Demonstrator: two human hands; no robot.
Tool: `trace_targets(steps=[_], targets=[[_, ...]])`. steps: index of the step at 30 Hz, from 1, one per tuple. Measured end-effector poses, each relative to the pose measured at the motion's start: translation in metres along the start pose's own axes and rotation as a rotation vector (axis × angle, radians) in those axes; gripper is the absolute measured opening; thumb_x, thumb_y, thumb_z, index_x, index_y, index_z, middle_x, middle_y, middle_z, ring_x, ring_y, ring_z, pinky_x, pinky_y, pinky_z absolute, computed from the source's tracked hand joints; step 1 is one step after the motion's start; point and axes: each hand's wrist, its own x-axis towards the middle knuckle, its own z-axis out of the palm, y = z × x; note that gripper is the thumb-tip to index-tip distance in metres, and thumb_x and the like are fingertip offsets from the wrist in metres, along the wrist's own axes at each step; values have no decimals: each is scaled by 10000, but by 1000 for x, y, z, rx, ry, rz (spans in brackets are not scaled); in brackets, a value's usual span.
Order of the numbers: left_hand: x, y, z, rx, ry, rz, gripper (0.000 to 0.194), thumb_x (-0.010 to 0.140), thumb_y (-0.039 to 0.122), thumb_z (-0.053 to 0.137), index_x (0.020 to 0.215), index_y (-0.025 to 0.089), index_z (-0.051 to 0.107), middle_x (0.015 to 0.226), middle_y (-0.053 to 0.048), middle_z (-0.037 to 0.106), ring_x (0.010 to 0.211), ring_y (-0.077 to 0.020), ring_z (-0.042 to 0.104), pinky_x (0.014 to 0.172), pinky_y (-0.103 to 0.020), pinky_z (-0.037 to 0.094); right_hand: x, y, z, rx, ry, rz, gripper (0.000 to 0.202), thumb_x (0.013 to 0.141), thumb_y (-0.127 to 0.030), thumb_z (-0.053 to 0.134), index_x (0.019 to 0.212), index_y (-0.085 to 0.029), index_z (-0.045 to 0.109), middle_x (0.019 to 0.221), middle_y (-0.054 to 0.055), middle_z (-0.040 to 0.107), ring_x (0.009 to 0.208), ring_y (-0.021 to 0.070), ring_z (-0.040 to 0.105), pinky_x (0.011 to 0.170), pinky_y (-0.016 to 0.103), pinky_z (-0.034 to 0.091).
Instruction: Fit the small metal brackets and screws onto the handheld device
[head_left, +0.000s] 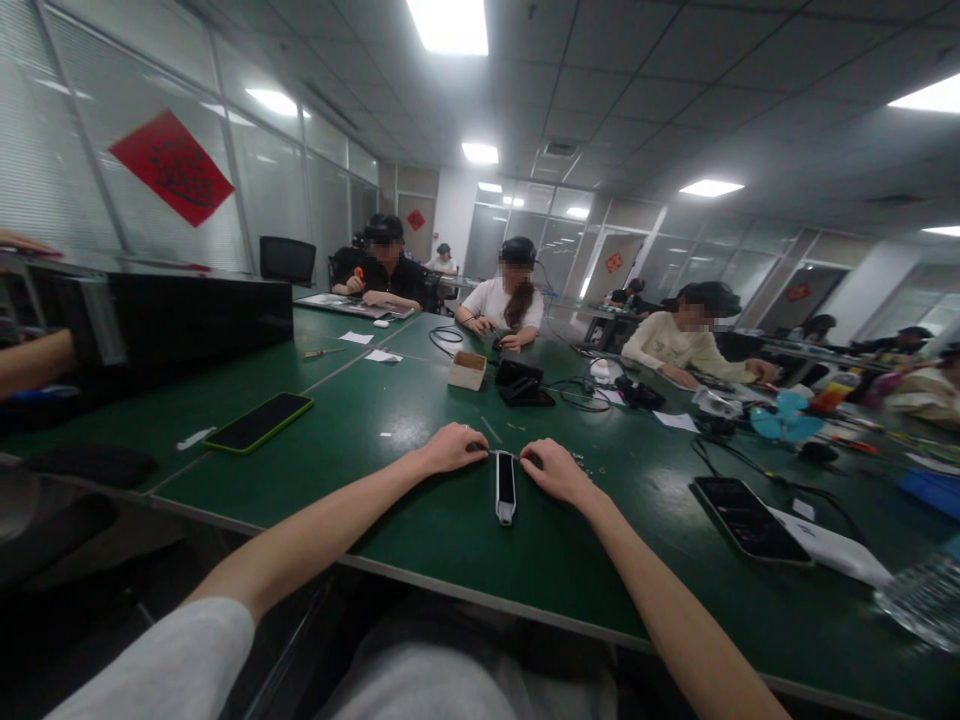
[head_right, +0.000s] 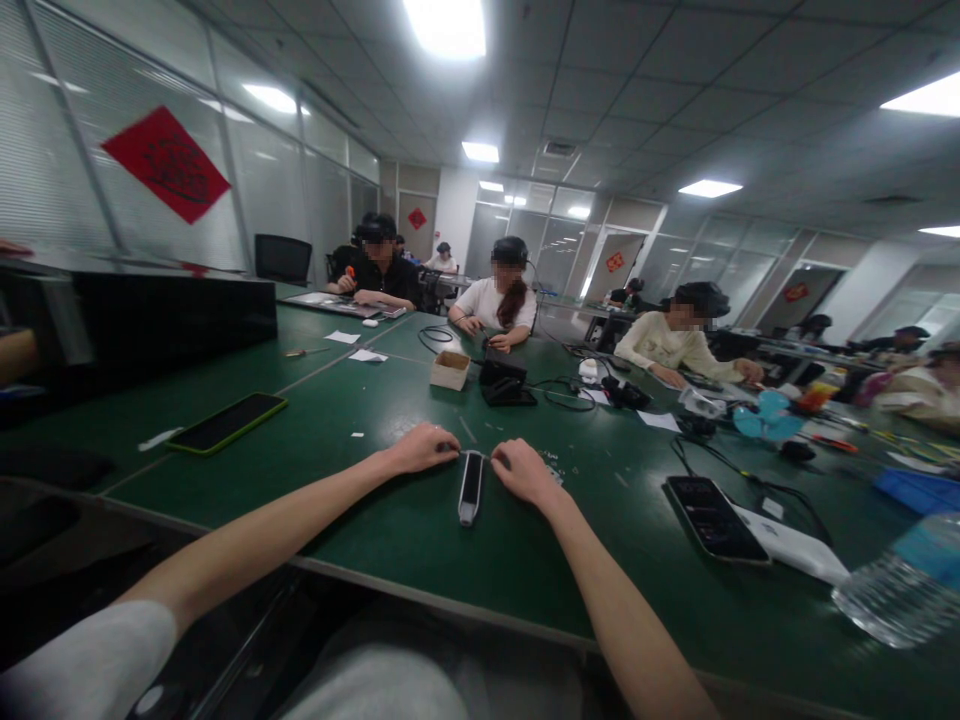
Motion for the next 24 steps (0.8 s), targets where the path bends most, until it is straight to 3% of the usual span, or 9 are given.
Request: trace_targets(steps=[17,24], targets=[[2,-2,11,-58,55,62,142,854,273,599,948,226,696,1009,-14,704,940,-149,627,851,-255,425,1,-3,0,9,9,-12,167,862,-240,507,868,-178,662,850,65,646,828,186,547,766,319,425],[4,1,12,-112,29,37,156,861,265,585,953,228,705,995,-10,713,915,-152,646,813,-237,446,0,-3,0,17,7,-4,182,869,-259,499,883,-183,663,851,61,648,824,187,553,757,319,430]])
